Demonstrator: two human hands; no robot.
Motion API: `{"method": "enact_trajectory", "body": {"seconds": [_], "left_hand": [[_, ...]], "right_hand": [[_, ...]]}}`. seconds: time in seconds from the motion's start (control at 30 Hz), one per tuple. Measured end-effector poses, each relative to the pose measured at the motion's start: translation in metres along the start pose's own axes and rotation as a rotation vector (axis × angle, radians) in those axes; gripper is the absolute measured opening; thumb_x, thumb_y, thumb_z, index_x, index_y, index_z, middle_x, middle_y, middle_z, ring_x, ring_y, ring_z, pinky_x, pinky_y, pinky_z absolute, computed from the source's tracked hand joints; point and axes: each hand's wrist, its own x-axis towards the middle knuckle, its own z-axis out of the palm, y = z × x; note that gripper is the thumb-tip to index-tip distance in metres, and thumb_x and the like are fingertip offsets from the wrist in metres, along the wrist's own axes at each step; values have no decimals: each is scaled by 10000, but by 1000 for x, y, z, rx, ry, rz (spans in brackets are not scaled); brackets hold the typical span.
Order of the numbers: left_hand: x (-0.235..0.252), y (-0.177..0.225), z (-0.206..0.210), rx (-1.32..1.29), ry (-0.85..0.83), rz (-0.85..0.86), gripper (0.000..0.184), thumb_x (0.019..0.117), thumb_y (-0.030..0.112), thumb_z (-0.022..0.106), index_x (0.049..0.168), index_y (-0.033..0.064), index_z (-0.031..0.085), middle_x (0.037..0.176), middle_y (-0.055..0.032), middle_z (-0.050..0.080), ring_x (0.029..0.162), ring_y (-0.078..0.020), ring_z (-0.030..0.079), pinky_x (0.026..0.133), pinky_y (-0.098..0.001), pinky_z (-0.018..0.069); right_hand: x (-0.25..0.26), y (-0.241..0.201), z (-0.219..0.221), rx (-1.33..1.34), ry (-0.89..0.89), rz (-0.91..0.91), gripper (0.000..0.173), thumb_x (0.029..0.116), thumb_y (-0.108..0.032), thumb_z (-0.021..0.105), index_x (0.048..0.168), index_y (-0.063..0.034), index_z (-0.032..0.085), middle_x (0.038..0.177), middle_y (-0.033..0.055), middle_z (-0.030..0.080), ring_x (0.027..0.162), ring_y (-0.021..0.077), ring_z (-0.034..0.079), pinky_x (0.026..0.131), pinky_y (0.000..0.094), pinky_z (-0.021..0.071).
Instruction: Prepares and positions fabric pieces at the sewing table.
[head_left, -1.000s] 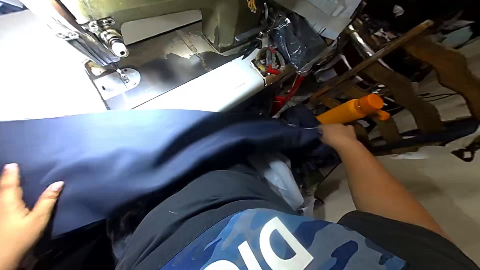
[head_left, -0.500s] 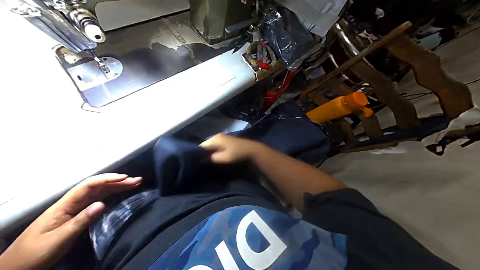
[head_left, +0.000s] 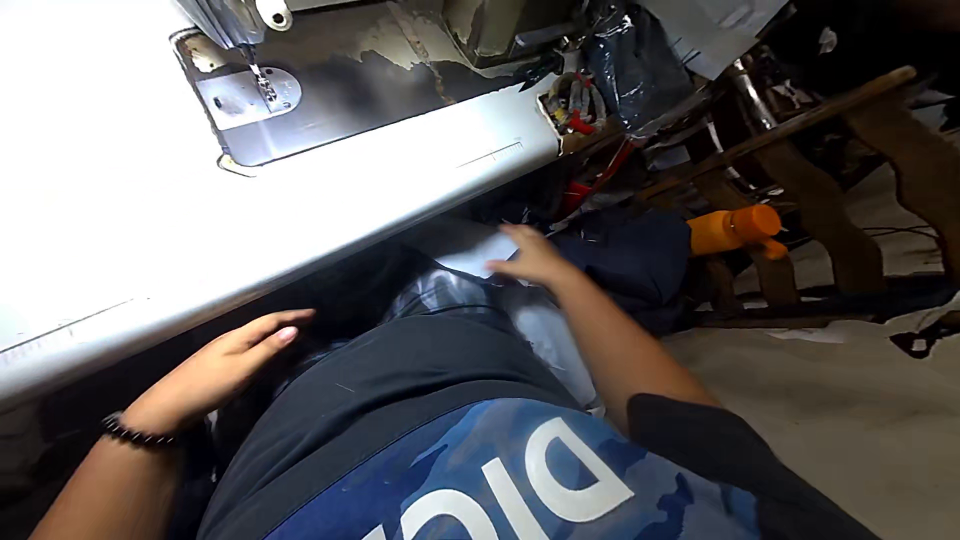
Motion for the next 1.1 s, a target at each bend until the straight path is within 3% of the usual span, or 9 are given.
{"method": "enact_trajectory", "body": {"seconds": [0.27, 0.4, 0.5, 0.57, 0.63, 0.7, 0.9, 1.0, 1.1], "left_hand": [[31, 51, 35, 183, -351, 39, 532, 1094, 483, 331, 1448, 189, 599, 1481, -24, 585, 1398, -158, 514, 1203, -430, 353], [40, 53, 40, 149, -439, 81, 569, 1082, 477, 390, 1406, 65, 609, 1401, -127, 629, 1335, -214, 563, 1156, -474, 384], [44, 62, 45, 115, -459, 227, 449, 897, 467, 674, 988, 29, 716, 871, -10, 701, 834, -54, 639, 777, -336, 527], [32, 68, 45, -161, -210, 319, 755, 615, 614, 873, 1080, 49, 689, 929, 108, 716, 873, 40, 654, 791, -228, 549], [26, 72, 43, -494, -24, 586, 1188, 678, 765, 770, 1568, 120, 319, 1481, 87, 563, 1299, -37, 570, 1071, -277, 504], [13, 91, 28, -478, 174, 692, 1039, 881, 834, 432, 1656, 220, 114, 1660, 59, 353, 1453, -99, 438, 1155, -318, 421], [-36, 110, -48, 507, 892, 526, 572, 1053, 387, 358, 1446, 31, 571, 1527, -236, 470, 1469, -310, 398, 1202, -496, 308], [-39, 95, -52, 115, 808, 558, 448, 999, 313, 536, 1330, 30, 639, 1432, -59, 607, 1304, -89, 568, 1094, -258, 460], [-29, 77, -31, -482, 620, 575, 286, 945, 95, 628, 1208, 55, 733, 1126, -55, 771, 1015, -148, 739, 920, -270, 598]], "right_hand": [[24, -129, 36, -276, -283, -90, 274, 1031, -138, 534, 1071, 69, 708, 1124, 287, 698, 1121, 455, 661, 936, 651, 506], [-22, -162, 20, 372, -353, -634, 248, 1047, -57, 474, 1057, 123, 645, 972, 190, 673, 915, 183, 639, 868, 324, 518], [-51, -197, -14, 694, -597, -946, 205, 1018, -40, 504, 957, 117, 621, 881, 76, 615, 828, -1, 554, 764, 162, 454], [-43, -196, -44, 707, -517, -983, 215, 1000, -74, 531, 914, 90, 639, 853, 25, 643, 814, -44, 574, 747, 140, 473], [-13, -176, -79, 571, -279, -853, 276, 1041, -178, 485, 969, 16, 668, 902, -28, 687, 863, -30, 635, 798, 184, 537], [34, -143, -107, 271, 94, -638, 362, 1077, -161, 392, 1103, 53, 683, 1032, 109, 716, 999, 137, 677, 936, 333, 549], [130, -86, -136, -423, 347, 38, 573, 976, -25, 514, 1532, -159, 504, 1607, 165, 426, 1530, 414, 294, 1177, 755, 139], [138, -89, -137, -436, 360, -49, 480, 997, -40, 551, 1461, -156, 592, 1499, 145, 561, 1452, 374, 445, 1169, 744, 180], [143, -87, -130, -407, 426, -219, 307, 1014, -92, 587, 1289, -111, 722, 1351, 148, 664, 1329, 369, 566, 1172, 719, 212]]}}
